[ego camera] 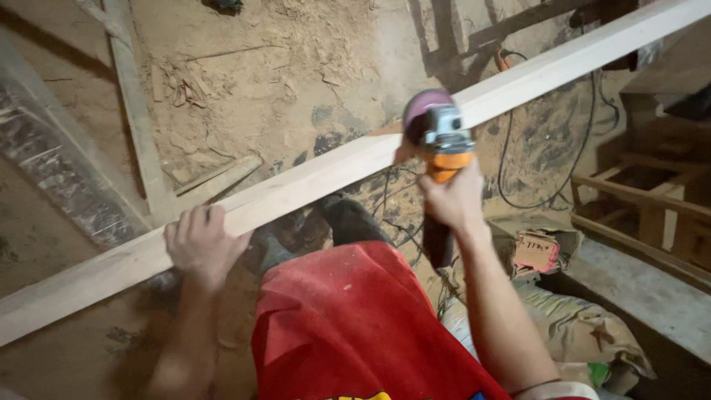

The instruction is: The person uses a handheld power tool with a sanding disc to smooth the surfaces and edges of a wooden board. They move the tool along the length of the board while holding it steady with one hand or placing it on a work surface.

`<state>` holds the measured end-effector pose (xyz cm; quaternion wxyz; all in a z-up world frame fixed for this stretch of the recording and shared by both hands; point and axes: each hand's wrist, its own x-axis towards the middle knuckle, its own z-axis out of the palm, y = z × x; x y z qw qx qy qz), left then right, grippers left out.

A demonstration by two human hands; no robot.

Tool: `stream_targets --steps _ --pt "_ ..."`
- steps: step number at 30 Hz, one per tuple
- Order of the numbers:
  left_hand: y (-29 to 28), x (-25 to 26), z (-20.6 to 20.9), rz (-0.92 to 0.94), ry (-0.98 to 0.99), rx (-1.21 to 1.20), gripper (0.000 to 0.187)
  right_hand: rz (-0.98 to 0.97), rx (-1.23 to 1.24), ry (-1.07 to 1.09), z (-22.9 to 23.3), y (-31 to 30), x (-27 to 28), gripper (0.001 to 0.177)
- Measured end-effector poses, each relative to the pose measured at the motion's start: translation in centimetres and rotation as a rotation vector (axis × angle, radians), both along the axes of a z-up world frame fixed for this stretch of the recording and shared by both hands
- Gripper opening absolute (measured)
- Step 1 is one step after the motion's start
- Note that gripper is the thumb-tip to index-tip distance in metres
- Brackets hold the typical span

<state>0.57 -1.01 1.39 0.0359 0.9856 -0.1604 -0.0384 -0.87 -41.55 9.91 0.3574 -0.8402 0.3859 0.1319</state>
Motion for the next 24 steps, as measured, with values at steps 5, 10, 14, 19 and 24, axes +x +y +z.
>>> stream_targets --steps 5,10,14,19,24 --pt "1.7 0.7 -0.4 -0.014 0.222 -0.045 0.055 0.024 -0.066 0.026 0.4 9.3 -2.0 0.064" --pt "6.4 -0.1 -0.1 -0.058 0.212 -0.255 0.052 0.149 -0.119 -0.008 -0.6 16.7 -4.1 0.064" --pt "12.0 -0.4 0.2 -0.06 0.177 -0.139 0.068 0.216 -0.145 -0.033 -0.5 21.1 -4.4 0.064" --pt "21.9 -2.4 -0.1 0.035 0.263 0.023 0.074 0.295 -0.091 0.012 -0.2 25.5 -5.2 0.063" --pt "30.8 -2.3 -0.9 0.167 0.567 0.283 0.083 0.361 -0.043 0.01 0.4 30.7 -5.4 0.063"
